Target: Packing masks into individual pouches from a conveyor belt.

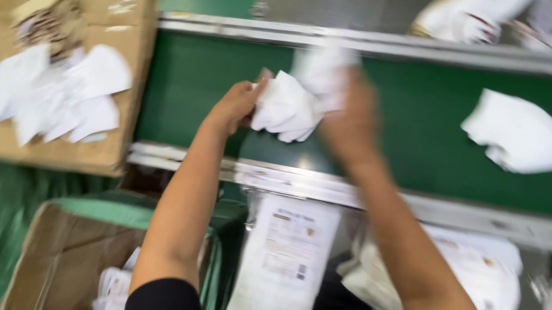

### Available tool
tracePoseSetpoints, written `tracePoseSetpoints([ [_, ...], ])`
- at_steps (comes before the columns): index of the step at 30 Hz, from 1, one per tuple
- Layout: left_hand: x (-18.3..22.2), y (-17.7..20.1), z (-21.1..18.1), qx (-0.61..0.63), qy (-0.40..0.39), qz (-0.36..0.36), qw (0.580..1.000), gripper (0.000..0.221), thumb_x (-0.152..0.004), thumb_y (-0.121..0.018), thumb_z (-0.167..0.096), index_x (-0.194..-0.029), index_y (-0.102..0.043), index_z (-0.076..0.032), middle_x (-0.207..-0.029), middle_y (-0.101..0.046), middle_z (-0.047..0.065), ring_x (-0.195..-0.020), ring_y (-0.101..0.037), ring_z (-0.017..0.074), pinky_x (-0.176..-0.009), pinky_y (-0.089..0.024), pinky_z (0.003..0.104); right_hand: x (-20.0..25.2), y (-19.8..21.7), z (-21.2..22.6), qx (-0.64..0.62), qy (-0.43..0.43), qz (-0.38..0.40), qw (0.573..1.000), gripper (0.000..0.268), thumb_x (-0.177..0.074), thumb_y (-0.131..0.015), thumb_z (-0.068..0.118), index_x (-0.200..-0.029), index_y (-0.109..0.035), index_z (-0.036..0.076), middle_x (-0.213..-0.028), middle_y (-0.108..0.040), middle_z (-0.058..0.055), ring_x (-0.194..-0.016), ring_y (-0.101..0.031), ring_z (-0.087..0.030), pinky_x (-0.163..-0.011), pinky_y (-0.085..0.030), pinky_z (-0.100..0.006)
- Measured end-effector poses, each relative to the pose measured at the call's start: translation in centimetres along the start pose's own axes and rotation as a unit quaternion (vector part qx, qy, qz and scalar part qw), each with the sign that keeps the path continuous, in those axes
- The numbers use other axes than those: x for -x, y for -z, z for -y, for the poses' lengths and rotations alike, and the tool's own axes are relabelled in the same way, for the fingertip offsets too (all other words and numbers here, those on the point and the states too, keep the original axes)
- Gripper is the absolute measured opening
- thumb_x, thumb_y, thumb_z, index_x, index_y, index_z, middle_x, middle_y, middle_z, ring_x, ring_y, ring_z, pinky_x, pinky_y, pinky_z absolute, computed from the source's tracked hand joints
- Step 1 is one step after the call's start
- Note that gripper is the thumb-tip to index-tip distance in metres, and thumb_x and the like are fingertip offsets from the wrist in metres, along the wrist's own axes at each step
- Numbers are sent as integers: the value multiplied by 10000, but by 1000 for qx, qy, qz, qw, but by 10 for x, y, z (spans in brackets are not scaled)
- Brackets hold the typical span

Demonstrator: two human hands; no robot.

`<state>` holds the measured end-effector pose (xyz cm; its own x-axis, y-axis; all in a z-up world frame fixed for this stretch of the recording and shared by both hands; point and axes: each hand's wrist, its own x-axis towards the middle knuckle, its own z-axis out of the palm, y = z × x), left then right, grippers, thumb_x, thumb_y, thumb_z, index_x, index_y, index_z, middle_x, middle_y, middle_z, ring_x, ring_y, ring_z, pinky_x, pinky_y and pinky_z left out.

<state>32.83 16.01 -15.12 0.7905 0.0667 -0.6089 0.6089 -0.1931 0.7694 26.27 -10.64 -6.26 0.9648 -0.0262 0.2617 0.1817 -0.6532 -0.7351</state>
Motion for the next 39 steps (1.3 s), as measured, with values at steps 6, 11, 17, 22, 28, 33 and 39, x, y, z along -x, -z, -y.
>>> tracePoseSetpoints([
  [6, 57, -68, -19, -26, -247, 78, 966, 611, -745, -883, -203, -1244, -593, -3, -1151, -728, 154, -1028, -715, 216, -891, -590, 353, 34, 38, -27, -91, 110, 180, 973, 630, -828, -879, 357, -1337, -666, 54, -1542, -517, -143, -1472, -452, -330, -1226, -371, -412],
  [11, 85, -101, -50, -19, -175, 24, 984, 609, -740, -873, -161, -1246, -571, -7, -1133, -723, 152, -989, -728, 224, -861, -602, 348, 31, 141, -74, 92, 73, -47, 992, 548, -820, -856, 250, -1279, -674, 12, -1421, -575, -130, -1327, -514, -376, -1107, -453, -435],
  [17, 56, -121, -26, 10, -116, 1, 993, 619, -694, -894, -196, -1203, -601, 1, -1114, -730, 172, -969, -725, 252, -822, -600, 376, 15, 107, -151, 310, 142, 27, 940, 500, -843, -840, 268, -1269, -673, 65, -1328, -623, -86, -1184, -551, -331, -950, -483, -445],
  [22, 129, -107, -60, -139, -329, -72, 931, 595, -747, -894, -247, -1222, -610, -29, -1115, -755, 170, -982, -760, 271, -854, -597, 355, 3, 125, -71, 308, 18, 220, 925, 814, -741, -899, 473, -1339, -594, 12, -1374, -573, -169, -1318, -485, -375, -1122, -387, -489],
  [28, 144, -110, -45, -307, -440, 19, 844, 1095, -596, -961, -273, -1486, -353, -79, -1417, -535, 236, -1274, -542, 420, -1030, -449, 457, 16, 58, -62, -124, 147, 201, 961, 1372, -580, -934, 492, -1627, -166, 49, -1675, -207, -214, -1549, -166, -407, -1250, -185, -466],
  [33, 158, -87, -62, -344, -368, -18, 864, 1486, -433, -1065, -256, -1582, -132, -129, -1508, -456, 226, -1355, -447, 464, -980, -379, 531, 1, 34, -37, -91, 253, 177, 947, 1207, -598, -962, 448, -1555, -325, 79, -1556, -452, -180, -1507, -328, -410, -1264, -173, -496],
  [39, 144, -81, -50, -194, -477, -42, 856, 1355, -546, -961, -258, -1633, -164, -120, -1447, -600, 170, -1292, -612, 359, -1088, -493, 419, -12, 41, -32, -100, 68, 183, 976, 741, -691, -918, 503, -1259, -602, 146, -1235, -659, -120, -1144, -649, -299, -1052, -505, -390],
])
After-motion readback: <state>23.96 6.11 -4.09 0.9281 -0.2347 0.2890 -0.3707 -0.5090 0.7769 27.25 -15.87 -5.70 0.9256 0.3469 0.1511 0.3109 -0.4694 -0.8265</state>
